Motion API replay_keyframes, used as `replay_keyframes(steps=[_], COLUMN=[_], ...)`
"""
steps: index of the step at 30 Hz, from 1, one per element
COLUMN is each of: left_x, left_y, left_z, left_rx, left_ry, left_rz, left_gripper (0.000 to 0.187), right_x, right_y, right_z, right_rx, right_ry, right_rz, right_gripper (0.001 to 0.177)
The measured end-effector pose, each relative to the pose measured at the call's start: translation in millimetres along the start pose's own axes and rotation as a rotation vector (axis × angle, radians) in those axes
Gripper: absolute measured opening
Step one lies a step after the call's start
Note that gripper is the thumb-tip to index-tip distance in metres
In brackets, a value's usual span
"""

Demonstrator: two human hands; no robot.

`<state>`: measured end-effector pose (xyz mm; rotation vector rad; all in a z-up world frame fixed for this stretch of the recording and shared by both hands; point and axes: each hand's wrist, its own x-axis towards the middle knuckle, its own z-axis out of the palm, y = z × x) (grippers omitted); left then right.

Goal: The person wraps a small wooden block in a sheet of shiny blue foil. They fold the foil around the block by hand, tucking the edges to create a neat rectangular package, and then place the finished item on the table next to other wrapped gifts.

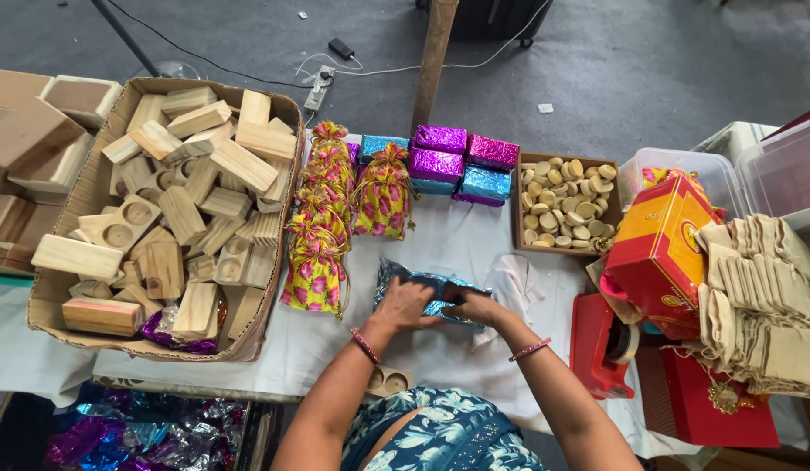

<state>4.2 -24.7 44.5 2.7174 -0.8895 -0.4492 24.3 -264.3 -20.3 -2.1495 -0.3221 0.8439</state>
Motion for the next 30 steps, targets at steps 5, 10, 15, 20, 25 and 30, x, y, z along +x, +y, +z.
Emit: replay_keyframes(steps=[5, 10, 15, 20, 25, 30], left_x=[22.4, 23.6, 14.6, 13.6, 15.5, 18.8], left_y=[-20.0, -17.6, -3.9, 3.4, 5.4, 4.5], left_z=[50.4, 56.8, 50.9, 65.4, 85.1, 99.3], left_rx=[-0.203, -0.28, -0.25, -0.273, -0.284, -0.234], left_ry=[0.011, -0.082, -0.008, 0.025, 0.085, 0.149], left_rz=[-0.056, -0.124, -0.138, -0.182, -0.22, -0.246], left_gripper=[0.063, 0.063, 0.043, 0.036, 0.036, 0.043], right_x=[12.4, 0.8, 12.9, -15.7, -39.7, -47.8], right_y=[20.7, 3.6, 47.7, 46.8, 41.6, 42.5], right_z=[1.1, 0.5, -3.2, -14.2, -17.8, -19.9], right_rx=[0.161, 0.024, -0.166, 0.113, 0.165, 0.433], right_ry=[0.002, 0.125, 0.812, 0.634, 0.409, 0.442], right_rz=[0.049, 0.054, -0.148, 0.089, 0.154, 0.202], right_gripper=[0.038, 0.037, 0.048, 0.042, 0.05, 0.032])
